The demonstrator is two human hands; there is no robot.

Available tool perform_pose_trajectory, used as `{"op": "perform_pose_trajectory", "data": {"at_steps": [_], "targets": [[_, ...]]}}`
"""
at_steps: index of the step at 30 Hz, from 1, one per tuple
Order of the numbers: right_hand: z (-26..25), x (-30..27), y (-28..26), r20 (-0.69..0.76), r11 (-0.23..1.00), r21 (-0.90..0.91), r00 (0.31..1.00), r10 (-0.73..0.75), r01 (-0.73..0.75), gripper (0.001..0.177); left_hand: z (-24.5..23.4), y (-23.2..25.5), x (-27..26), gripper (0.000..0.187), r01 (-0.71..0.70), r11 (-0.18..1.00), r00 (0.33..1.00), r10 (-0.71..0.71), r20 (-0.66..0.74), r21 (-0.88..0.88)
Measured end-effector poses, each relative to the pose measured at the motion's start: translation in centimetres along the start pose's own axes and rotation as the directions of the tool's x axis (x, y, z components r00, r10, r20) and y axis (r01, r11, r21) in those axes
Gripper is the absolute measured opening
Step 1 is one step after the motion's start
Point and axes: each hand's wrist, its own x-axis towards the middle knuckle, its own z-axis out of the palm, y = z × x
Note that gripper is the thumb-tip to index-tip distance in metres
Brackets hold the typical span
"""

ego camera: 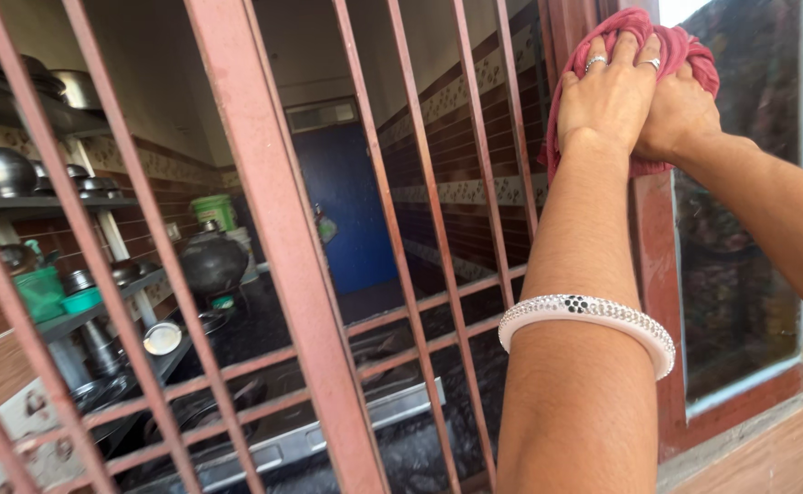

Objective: The person wipes a glass window and its metal security bars using a red cloth. They clean the glass pane and the vertical and horizontal bars of the grille in a systematic manner.

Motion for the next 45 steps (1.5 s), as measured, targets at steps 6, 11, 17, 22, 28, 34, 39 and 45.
{"op": "perform_pose_trajectory", "data": {"at_steps": [6, 11, 17, 22, 28, 34, 39, 45], "targets": [[-1.1, -3.0, -1.1, 0.034, 0.995, 0.099, 0.999, 0.007, -0.01, 0.09, -0.5, -0.8, -3.1, 0.072, -0.016, 0.998, 1.0, 0.017, -0.024, 0.057], [-1.7, -5.7, -5.5, -0.35, 0.959, 0.101, 0.912, -0.216, 0.266, 0.072, -2.8, -4.5, -5.2, 0.065, 0.013, 0.971, 0.988, 0.024, -0.15, 0.238], [-2.0, -5.0, -13.5, -0.357, 0.844, 0.36, 0.895, -0.269, 0.397, 0.053, -6.7, -11.4, -7.4, 0.063, 0.13, 0.92, 0.981, -0.066, -0.18, 0.369], [-1.2, -3.2, -19.5, -0.303, 0.711, 0.607, 0.93, -0.207, 0.356, 0.054, -9.0, -14.5, -8.3, 0.065, 0.147, 0.879, 0.989, -0.116, -0.095, 0.454], [-1.0, -2.2, -22.4, -0.375, 0.644, 0.72, 0.926, 0.046, 0.259, 0.041, -10.7, -16.6, -7.1, 0.063, 0.079, 0.878, 0.993, -0.029, -0.112, 0.473], [-0.5, 0.3, -23.4, -0.426, 0.813, 0.56, 0.897, 0.116, 0.16, 0.033, -10.0, -17.3, -3.5, 0.062, 0.064, 0.878, 0.995, -0.019, -0.1, 0.475], [0.5, 3.1, -23.7, -0.458, 0.876, 0.472, 0.877, 0.145, 0.101, 0.036, -7.9, -18.4, -1.2, 0.059, 0.062, 0.891, 0.995, -0.021, -0.096, 0.449], [0.0, 8.7, -23.8, -0.631, 0.862, 0.408, 0.775, 0.029, 0.3, 0.032, -8.6, -19.9, 2.9, 0.06, 0.115, 0.886, 0.984, -0.041, -0.172, 0.45]]}}
